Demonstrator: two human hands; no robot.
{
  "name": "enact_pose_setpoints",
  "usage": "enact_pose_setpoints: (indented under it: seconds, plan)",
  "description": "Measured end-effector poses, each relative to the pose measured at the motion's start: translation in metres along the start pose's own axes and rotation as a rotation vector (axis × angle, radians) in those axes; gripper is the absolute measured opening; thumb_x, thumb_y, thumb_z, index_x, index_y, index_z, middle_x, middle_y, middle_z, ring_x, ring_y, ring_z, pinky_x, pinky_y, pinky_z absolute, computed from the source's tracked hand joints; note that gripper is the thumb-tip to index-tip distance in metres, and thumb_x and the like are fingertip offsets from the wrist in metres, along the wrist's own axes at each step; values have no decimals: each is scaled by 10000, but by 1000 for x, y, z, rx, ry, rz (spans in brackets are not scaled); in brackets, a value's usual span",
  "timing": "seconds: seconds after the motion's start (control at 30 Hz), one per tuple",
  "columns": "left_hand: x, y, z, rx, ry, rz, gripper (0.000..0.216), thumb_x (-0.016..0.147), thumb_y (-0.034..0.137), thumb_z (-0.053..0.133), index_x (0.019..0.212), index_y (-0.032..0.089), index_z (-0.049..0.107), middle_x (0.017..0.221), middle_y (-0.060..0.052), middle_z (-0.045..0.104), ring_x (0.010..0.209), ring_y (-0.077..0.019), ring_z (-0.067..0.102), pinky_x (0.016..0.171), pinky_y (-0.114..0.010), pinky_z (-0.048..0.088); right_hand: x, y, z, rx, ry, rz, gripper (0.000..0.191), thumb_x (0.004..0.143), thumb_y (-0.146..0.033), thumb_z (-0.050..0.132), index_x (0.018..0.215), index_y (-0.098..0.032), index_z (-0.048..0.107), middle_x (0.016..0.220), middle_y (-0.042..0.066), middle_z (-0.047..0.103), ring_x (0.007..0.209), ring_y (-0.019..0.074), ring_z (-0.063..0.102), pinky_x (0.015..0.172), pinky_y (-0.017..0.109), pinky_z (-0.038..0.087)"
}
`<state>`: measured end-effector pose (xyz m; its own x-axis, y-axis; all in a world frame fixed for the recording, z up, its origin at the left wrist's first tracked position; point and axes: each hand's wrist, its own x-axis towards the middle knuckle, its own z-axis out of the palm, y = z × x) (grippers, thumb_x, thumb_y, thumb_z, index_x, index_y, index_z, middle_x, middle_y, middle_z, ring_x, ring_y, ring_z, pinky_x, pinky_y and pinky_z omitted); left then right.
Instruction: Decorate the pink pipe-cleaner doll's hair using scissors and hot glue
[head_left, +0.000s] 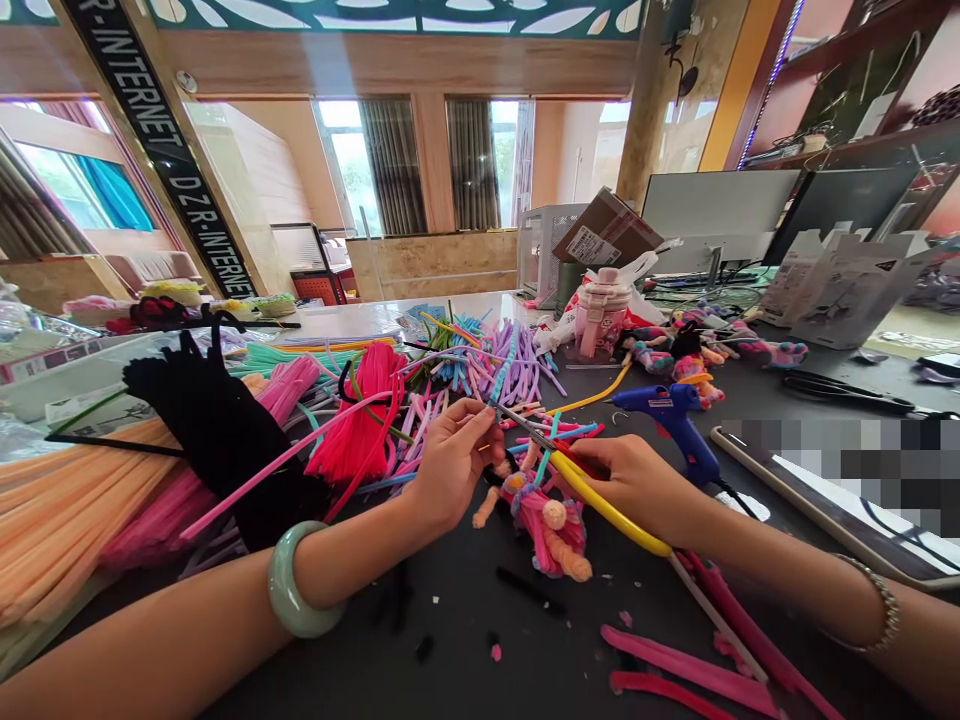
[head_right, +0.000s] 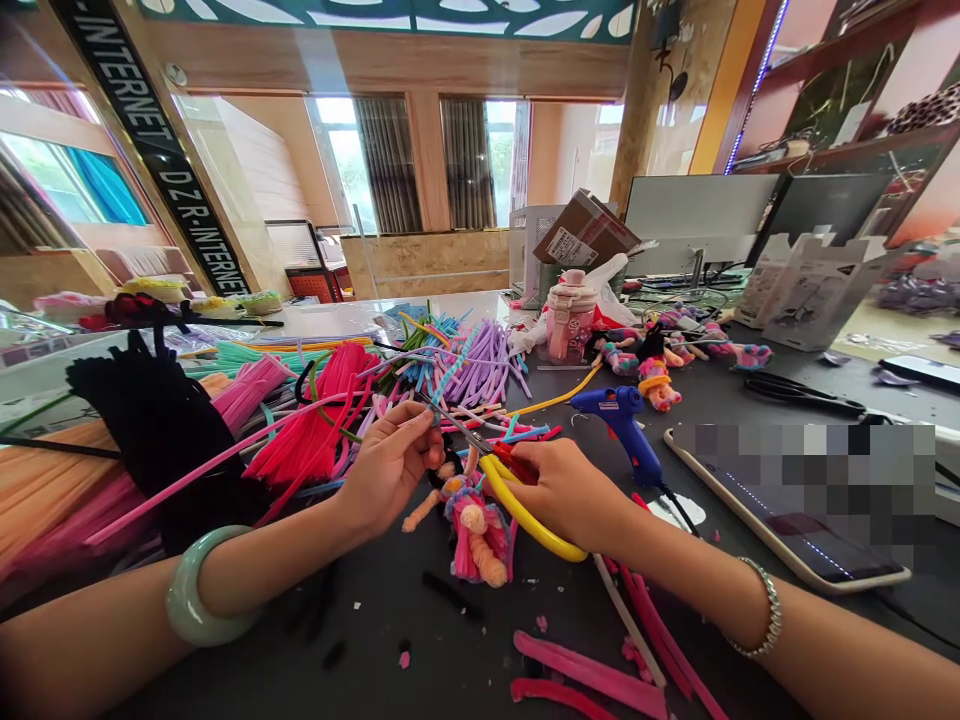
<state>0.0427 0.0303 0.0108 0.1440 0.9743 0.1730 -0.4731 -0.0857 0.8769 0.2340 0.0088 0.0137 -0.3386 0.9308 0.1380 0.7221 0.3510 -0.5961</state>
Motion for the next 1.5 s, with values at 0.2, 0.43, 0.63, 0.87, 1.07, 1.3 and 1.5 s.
enact_pose_setpoints:
  seconds: [0.2,0.43,0.63,0.87,1.07,1.3,1.5]
  plan:
    - [1,-2,-2,-4,-1,11,240,659,270,739,692,156,530,563,26,570,453,-83,515,437,-183,412,-1,0,3,-2,26,10,376,773,-498,509,658,-167,646,534,-31,393,529,118,315,467,260,248]
    - [1,-3,-2,-11,-3,11,233,661,265,736,689,150,536,570,26,569,462,-76,519,449,-176,407,-1,-1,2,60,34,19,342,760,-464,531,678,-161,665,536,-30,395,524,112,312,466,255,250]
    - [1,-3,-3,-8,-10,15,248,666,281,739,679,149,529,569,25,560,460,-76,513,454,-183,413,-3,-5,0,31,47,5,357,750,-485,537,594,-167,581,536,-39,343,533,106,292,465,252,226]
    - [1,-4,-3,11,-8,25,270,661,302,749,683,144,532,572,30,553,464,-76,516,448,-183,414,3,0,-7,16,183,-6,402,734,-526,516,612,-150,589,508,-43,405,497,97,339,457,234,253]
    - [1,-3,-2,24,-8,28,274,644,296,760,710,130,552,595,27,567,470,-65,516,460,-178,414,10,9,-16,-269,186,76,461,766,-565,455,609,-157,604,538,6,547,528,138,460,485,250,289]
    - [0,-4,-1,34,-18,34,278,644,255,743,784,144,531,603,37,573,487,-73,525,480,-192,421,13,15,-8,-479,29,127,369,758,-471,514,733,-145,686,656,87,675,584,197,565,508,272,305]
    - [-1,-5,-1,49,-32,44,293,653,225,717,830,160,493,623,38,588,498,-87,536,485,-213,435,9,16,-7,-506,-35,115,370,725,-429,581,888,-121,705,797,132,709,741,269,626,575,296,374]
